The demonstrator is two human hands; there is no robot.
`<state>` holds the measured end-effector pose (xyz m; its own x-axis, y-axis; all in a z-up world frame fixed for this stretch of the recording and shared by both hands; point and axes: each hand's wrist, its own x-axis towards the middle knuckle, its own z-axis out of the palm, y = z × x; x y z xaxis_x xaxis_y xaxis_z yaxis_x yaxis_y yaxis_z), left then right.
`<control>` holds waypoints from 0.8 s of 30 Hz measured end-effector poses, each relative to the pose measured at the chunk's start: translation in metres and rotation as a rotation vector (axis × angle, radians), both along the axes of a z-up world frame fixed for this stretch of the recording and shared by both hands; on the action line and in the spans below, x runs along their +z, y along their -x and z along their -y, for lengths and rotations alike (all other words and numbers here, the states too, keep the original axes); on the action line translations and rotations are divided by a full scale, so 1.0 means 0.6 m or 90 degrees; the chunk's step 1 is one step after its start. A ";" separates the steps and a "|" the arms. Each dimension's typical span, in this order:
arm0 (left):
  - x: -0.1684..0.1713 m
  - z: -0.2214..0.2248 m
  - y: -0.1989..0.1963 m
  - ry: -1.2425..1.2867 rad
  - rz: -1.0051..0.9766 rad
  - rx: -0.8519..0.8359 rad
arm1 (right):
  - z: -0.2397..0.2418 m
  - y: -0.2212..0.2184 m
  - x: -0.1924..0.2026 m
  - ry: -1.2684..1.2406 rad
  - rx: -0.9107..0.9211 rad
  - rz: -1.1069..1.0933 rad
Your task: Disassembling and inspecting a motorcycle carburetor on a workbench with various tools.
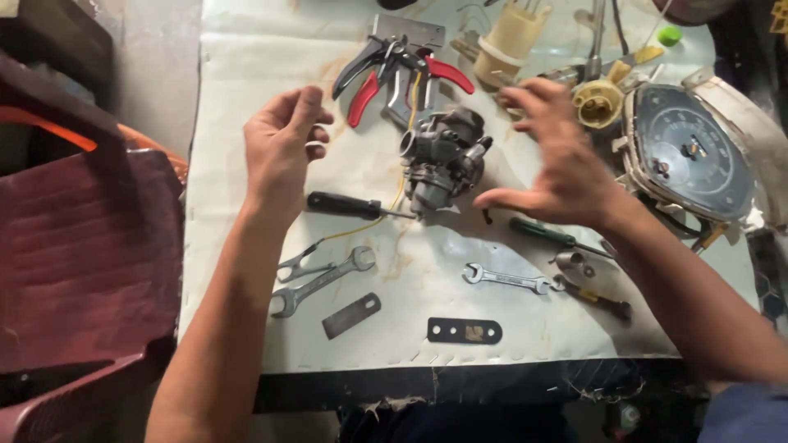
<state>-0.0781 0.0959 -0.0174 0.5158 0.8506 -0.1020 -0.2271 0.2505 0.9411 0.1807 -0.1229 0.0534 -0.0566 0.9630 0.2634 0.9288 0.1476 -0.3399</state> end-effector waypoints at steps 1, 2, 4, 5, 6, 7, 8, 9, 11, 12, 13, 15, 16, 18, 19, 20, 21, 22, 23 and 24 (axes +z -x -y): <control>-0.001 0.000 -0.001 0.001 -0.002 0.007 | 0.018 -0.008 0.010 -0.043 -0.016 -0.019; -0.001 0.001 0.002 0.003 -0.002 0.004 | 0.040 -0.010 0.014 -0.042 -0.019 -0.019; -0.002 0.003 0.000 -0.005 0.012 0.014 | 0.089 -0.020 0.028 -0.061 -0.126 -0.100; -0.003 0.005 -0.001 -0.003 0.011 0.004 | 0.111 -0.032 0.019 -0.059 -0.136 -0.101; -0.004 0.007 -0.002 -0.009 0.020 0.008 | 0.134 -0.043 0.011 -0.017 -0.129 -0.078; -0.004 0.009 -0.001 -0.015 0.029 0.013 | 0.156 -0.055 0.002 0.025 -0.120 -0.056; -0.004 0.011 -0.001 -0.014 0.026 0.005 | 0.159 -0.046 0.006 0.025 -0.128 -0.059; -0.002 0.013 -0.002 -0.020 0.021 0.013 | 0.160 -0.038 0.011 0.110 -0.146 -0.087; -0.004 0.014 -0.002 -0.027 0.013 0.015 | 0.163 -0.030 0.013 0.195 -0.167 -0.120; -0.007 0.013 -0.001 -0.033 0.007 0.021 | 0.164 -0.031 0.010 0.198 -0.144 -0.084; -0.010 0.012 0.000 -0.038 0.000 0.026 | 0.165 -0.030 0.006 0.202 -0.122 -0.049; -0.014 0.010 0.006 -0.043 -0.003 0.021 | 0.170 -0.035 -0.007 0.199 -0.131 -0.062; -0.018 0.009 0.007 -0.047 -0.001 0.023 | 0.174 -0.038 -0.012 0.196 -0.134 -0.069; -0.018 0.013 0.007 -0.049 0.001 0.020 | 0.179 -0.037 -0.016 0.200 -0.146 -0.092; -0.018 0.015 0.010 -0.053 0.002 0.027 | 0.181 -0.036 -0.019 0.200 -0.148 -0.116; -0.021 0.016 0.009 -0.050 0.001 0.019 | 0.183 -0.036 -0.017 0.203 -0.156 -0.117; -0.022 0.018 0.012 -0.058 0.002 0.019 | 0.184 -0.035 -0.016 0.165 -0.127 -0.105; -0.024 0.020 0.015 -0.065 0.004 0.019 | 0.184 -0.033 -0.015 0.128 -0.098 -0.093; -0.022 0.021 0.014 -0.062 0.001 0.012 | 0.187 -0.038 -0.012 0.130 -0.105 -0.097; -0.020 0.022 0.013 -0.068 0.005 0.011 | 0.189 -0.043 -0.010 0.122 -0.121 -0.158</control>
